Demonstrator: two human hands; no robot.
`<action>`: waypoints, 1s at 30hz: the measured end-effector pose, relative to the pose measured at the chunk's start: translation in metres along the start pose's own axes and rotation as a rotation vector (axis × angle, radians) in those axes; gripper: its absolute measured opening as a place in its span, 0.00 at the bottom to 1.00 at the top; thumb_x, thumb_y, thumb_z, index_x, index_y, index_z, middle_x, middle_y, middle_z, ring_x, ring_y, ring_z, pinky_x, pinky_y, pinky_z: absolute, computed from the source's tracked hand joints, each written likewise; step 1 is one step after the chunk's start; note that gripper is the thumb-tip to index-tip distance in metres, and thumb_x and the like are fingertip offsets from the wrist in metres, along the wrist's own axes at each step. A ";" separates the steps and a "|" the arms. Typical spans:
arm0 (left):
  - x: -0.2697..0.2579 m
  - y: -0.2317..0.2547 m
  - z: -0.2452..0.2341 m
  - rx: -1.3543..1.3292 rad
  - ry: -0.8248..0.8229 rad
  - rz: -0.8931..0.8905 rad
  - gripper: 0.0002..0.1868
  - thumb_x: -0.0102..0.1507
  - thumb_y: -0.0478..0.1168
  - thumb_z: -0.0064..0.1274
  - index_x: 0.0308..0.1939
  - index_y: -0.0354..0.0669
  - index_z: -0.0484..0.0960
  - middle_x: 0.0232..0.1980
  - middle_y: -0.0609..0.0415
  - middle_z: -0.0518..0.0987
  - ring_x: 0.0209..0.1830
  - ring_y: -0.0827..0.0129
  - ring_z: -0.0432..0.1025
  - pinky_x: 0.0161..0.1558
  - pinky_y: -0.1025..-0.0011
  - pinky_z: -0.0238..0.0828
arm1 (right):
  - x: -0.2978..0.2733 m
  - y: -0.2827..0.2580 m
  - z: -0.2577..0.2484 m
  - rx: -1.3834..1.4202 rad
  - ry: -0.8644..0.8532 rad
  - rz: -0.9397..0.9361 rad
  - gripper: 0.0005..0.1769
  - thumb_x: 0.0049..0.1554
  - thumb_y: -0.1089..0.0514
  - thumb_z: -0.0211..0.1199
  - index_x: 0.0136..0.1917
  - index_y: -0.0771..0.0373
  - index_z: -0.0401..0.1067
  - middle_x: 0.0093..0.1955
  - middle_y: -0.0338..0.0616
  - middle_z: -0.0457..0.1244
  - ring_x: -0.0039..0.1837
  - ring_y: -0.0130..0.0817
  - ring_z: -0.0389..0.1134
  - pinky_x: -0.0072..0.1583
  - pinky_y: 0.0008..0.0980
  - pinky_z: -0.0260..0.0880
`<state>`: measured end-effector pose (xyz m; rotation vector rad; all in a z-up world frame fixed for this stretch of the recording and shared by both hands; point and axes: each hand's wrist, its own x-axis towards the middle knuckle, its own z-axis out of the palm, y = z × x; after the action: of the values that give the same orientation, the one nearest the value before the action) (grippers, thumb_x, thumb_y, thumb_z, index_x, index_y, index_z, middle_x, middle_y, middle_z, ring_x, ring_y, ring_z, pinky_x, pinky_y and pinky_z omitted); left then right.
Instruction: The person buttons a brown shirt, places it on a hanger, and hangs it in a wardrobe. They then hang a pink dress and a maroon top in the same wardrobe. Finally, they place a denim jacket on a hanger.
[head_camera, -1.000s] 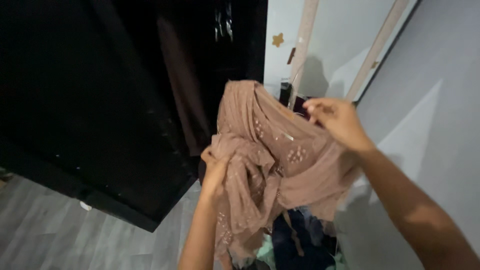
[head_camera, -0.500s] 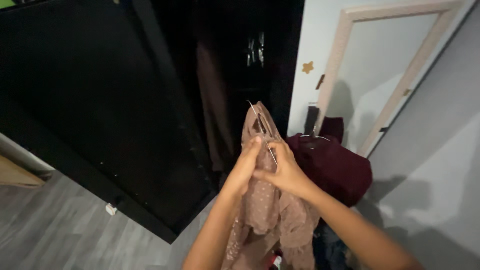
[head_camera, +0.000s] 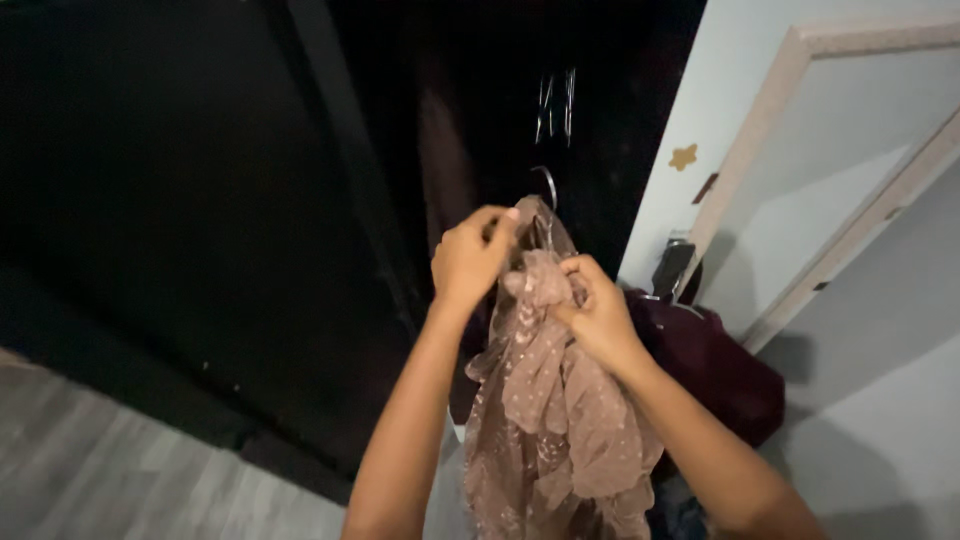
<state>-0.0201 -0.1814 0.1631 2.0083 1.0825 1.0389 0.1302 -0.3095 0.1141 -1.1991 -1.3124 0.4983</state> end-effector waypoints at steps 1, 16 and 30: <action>0.021 -0.013 0.006 -0.118 0.023 -0.007 0.24 0.65 0.60 0.46 0.51 0.51 0.86 0.37 0.55 0.88 0.32 0.62 0.82 0.40 0.65 0.76 | 0.007 0.002 0.004 -0.031 0.014 0.067 0.23 0.48 0.75 0.64 0.56 0.63 0.66 0.51 0.41 0.67 0.50 0.26 0.66 0.48 0.25 0.66; 0.200 -0.210 0.090 -0.930 -0.075 -0.417 0.48 0.67 0.71 0.28 0.70 0.31 0.68 0.54 0.41 0.81 0.45 0.55 0.74 0.47 0.59 0.73 | 0.163 0.056 0.078 0.109 0.111 0.078 0.22 0.46 0.75 0.67 0.53 0.62 0.67 0.47 0.42 0.68 0.49 0.29 0.69 0.49 0.27 0.70; 0.201 -0.240 0.115 -0.453 0.150 -0.217 0.41 0.70 0.68 0.28 0.72 0.39 0.67 0.60 0.39 0.79 0.60 0.49 0.72 0.61 0.60 0.65 | 0.372 0.040 0.084 -0.126 0.361 -0.018 0.29 0.43 0.71 0.71 0.58 0.64 0.68 0.53 0.48 0.69 0.52 0.39 0.74 0.46 0.36 0.77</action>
<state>0.0583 0.0881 -0.0163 1.4417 1.0054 1.2065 0.1656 0.0529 0.2354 -1.3108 -1.0539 0.1752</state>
